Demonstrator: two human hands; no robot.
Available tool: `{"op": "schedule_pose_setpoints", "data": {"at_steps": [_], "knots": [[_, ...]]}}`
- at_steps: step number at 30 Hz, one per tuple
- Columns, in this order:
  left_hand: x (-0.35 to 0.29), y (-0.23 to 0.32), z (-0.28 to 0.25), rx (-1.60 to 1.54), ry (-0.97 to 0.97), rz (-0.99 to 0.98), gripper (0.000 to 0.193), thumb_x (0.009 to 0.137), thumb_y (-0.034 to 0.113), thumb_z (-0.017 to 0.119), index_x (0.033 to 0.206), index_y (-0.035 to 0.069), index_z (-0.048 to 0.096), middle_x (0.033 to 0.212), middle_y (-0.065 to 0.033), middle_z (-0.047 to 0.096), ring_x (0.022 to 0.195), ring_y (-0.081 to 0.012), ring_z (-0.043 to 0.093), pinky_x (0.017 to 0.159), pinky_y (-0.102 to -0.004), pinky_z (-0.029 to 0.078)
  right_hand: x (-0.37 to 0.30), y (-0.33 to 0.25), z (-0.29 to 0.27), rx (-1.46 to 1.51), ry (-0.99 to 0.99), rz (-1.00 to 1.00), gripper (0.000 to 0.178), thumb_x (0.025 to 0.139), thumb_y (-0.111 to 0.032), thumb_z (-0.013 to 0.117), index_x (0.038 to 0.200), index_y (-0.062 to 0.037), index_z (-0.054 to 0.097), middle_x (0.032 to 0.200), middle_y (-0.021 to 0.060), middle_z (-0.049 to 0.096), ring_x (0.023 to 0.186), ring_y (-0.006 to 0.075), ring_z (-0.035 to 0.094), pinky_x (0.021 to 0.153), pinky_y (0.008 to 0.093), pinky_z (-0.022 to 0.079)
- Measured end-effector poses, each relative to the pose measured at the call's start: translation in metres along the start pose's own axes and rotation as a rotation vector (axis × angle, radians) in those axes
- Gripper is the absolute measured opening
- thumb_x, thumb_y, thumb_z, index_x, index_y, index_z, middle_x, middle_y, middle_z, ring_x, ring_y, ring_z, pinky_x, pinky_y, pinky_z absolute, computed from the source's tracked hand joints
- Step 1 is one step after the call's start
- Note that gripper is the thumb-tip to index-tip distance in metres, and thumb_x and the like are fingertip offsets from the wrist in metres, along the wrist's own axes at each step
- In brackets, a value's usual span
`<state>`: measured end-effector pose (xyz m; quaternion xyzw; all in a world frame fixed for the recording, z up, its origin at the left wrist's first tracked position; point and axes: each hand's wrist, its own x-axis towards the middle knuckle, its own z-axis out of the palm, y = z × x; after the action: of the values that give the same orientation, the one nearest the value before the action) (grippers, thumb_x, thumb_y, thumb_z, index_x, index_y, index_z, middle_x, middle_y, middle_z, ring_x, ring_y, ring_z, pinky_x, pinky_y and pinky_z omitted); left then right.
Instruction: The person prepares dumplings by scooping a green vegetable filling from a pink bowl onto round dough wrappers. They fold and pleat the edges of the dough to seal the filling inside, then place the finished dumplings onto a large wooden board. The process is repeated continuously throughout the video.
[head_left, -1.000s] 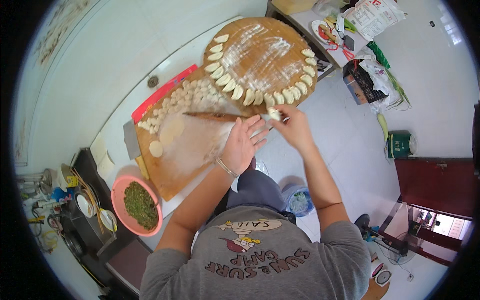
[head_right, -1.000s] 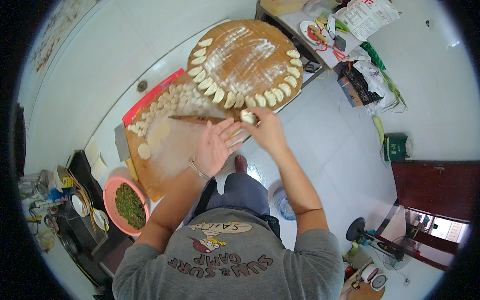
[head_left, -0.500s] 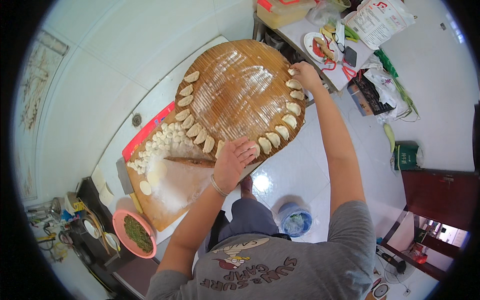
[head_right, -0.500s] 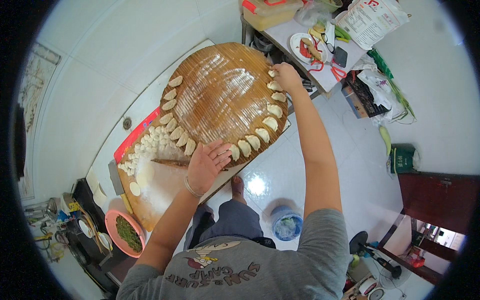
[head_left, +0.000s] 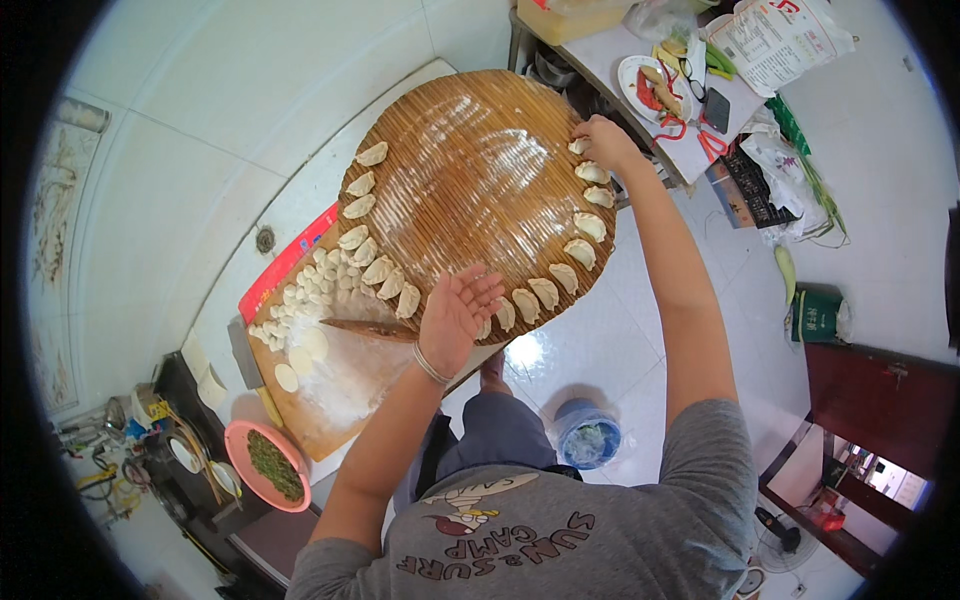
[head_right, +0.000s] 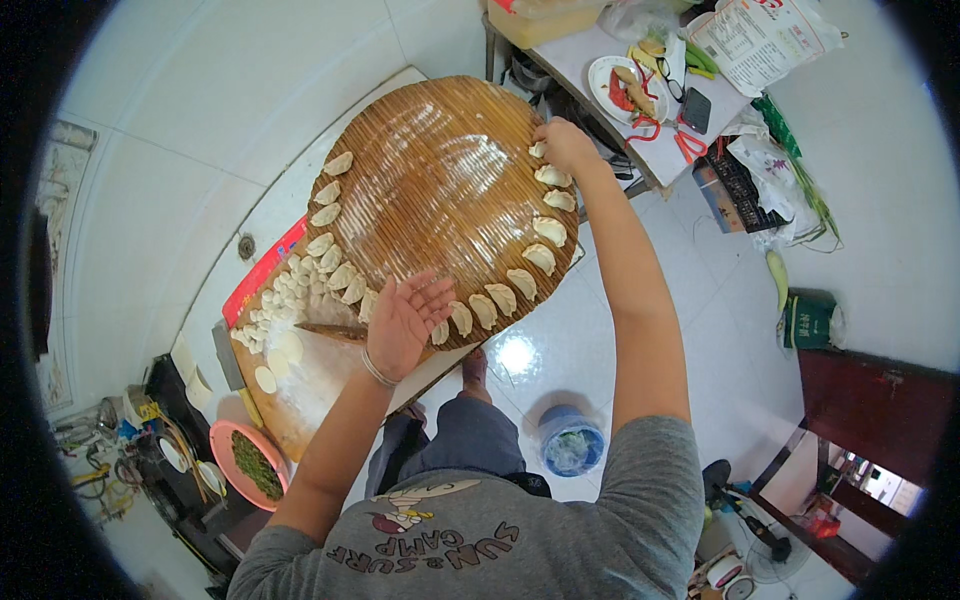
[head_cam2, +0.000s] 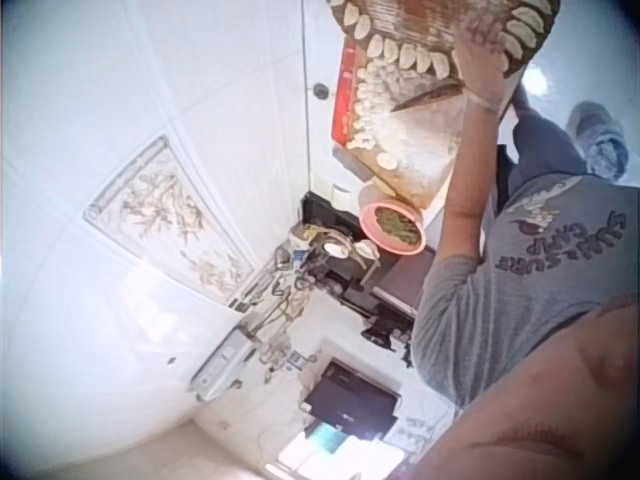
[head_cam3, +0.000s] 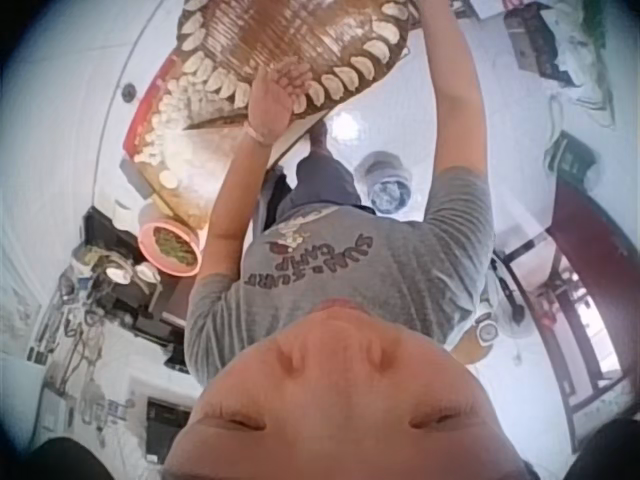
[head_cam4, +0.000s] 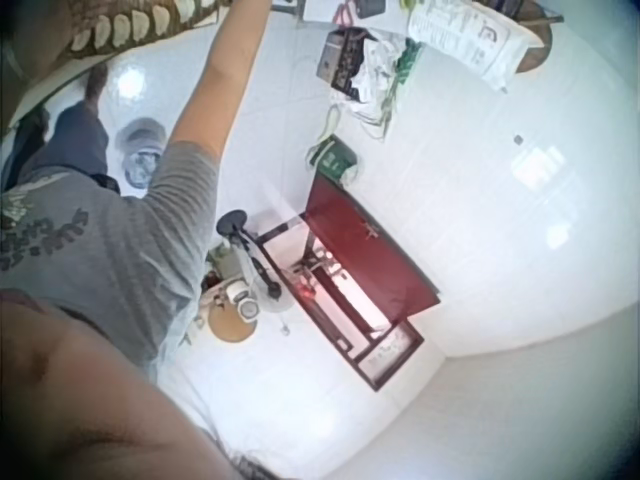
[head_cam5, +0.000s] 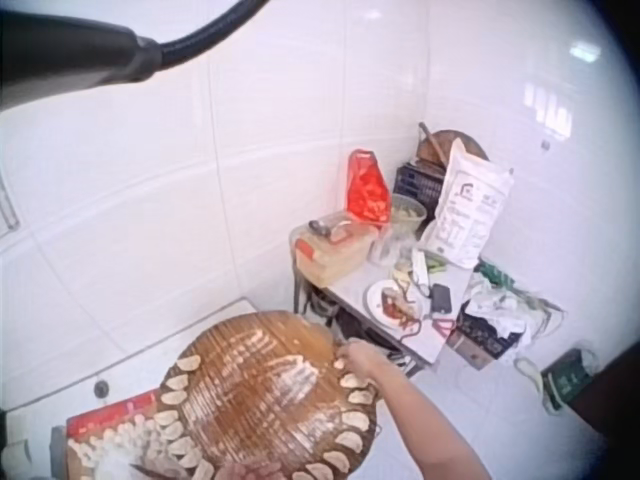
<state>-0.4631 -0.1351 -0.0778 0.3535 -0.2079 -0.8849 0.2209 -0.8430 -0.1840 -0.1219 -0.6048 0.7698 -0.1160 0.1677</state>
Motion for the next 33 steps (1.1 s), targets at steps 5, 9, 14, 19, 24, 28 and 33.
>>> {"op": "schedule_pose_setpoints", "data": {"at_steps": [5,9,14,19,24,28,33], "knots": [[-0.011,0.006,-0.012,-0.019,0.028,0.027,0.055,0.098,0.046,0.029,0.127,0.002,0.044,0.124,-0.0160,0.053,0.112,-0.0259,0.052,0.097,-0.0392,0.040,-0.006,-0.020,-0.011,-0.113,0.074,-0.026,0.036,0.070,-0.007,0.067,0.107,-0.0066,0.064,0.099,0.0195,0.058,0.097,0.0346,0.058,0.085,0.0425,0.047],[-0.030,0.009,-0.048,-0.016,0.110,0.178,0.047,0.099,0.039,0.033,0.125,0.002,0.046,0.117,-0.0138,0.057,0.105,-0.0225,0.056,0.093,-0.0355,0.043,-0.035,-0.102,-0.019,0.018,0.210,-0.091,0.032,0.078,-0.012,0.067,0.107,-0.0004,0.062,0.104,0.0174,0.060,0.098,0.0346,0.058,0.086,0.0394,0.046],[-0.076,0.007,-0.121,0.177,0.407,0.376,0.042,0.097,0.036,0.040,0.120,0.002,0.051,0.109,-0.0103,0.060,0.098,-0.0183,0.057,0.086,-0.0329,0.045,-0.063,-0.208,0.028,0.232,0.179,-0.365,0.028,0.078,-0.014,0.066,0.104,-0.0037,0.063,0.098,0.0151,0.060,0.094,0.0331,0.058,0.081,0.0400,0.047],[-0.123,0.000,-0.211,0.248,0.742,0.432,0.037,0.095,0.033,0.049,0.115,0.003,0.055,0.100,-0.0078,0.063,0.088,-0.0148,0.059,0.078,-0.0302,0.048,-0.079,-0.300,0.081,0.402,0.086,-0.515,0.023,0.078,-0.016,0.065,0.098,-0.0052,0.064,0.094,0.0144,0.059,0.091,0.0335,0.057,0.078,0.0409,0.047],[-0.163,0.003,-0.339,0.638,1.022,0.496,0.035,0.091,0.029,0.056,0.113,0.001,0.055,0.096,-0.0088,0.062,0.086,-0.0150,0.059,0.076,-0.0293,0.048,-0.098,-0.368,0.118,0.431,-0.041,-0.533,0.022,0.078,-0.015,0.064,0.097,-0.0057,0.063,0.093,0.0143,0.059,0.092,0.0330,0.057,0.076,0.0409,0.047],[-0.172,0.042,-0.413,1.107,1.255,0.461,0.040,0.084,0.022,0.062,0.115,-0.002,0.053,0.105,-0.0178,0.062,0.094,-0.0277,0.060,0.083,-0.0354,0.048,-0.120,-0.404,0.163,0.381,0.065,-0.582,0.021,0.077,-0.016,0.064,0.095,-0.0053,0.065,0.093,0.0150,0.059,0.089,0.0343,0.057,0.075,0.0421,0.048],[-0.163,0.080,-0.462,1.568,1.128,0.309,0.046,0.077,0.015,0.066,0.118,0.001,0.051,0.113,-0.0211,0.055,0.108,-0.0338,0.052,0.091,-0.0402,0.044,-0.159,-0.452,0.202,0.382,-0.143,-0.392,0.023,0.078,-0.015,0.066,0.097,-0.0041,0.066,0.093,0.0164,0.062,0.090,0.0341,0.060,0.078,0.0423,0.048]]}}
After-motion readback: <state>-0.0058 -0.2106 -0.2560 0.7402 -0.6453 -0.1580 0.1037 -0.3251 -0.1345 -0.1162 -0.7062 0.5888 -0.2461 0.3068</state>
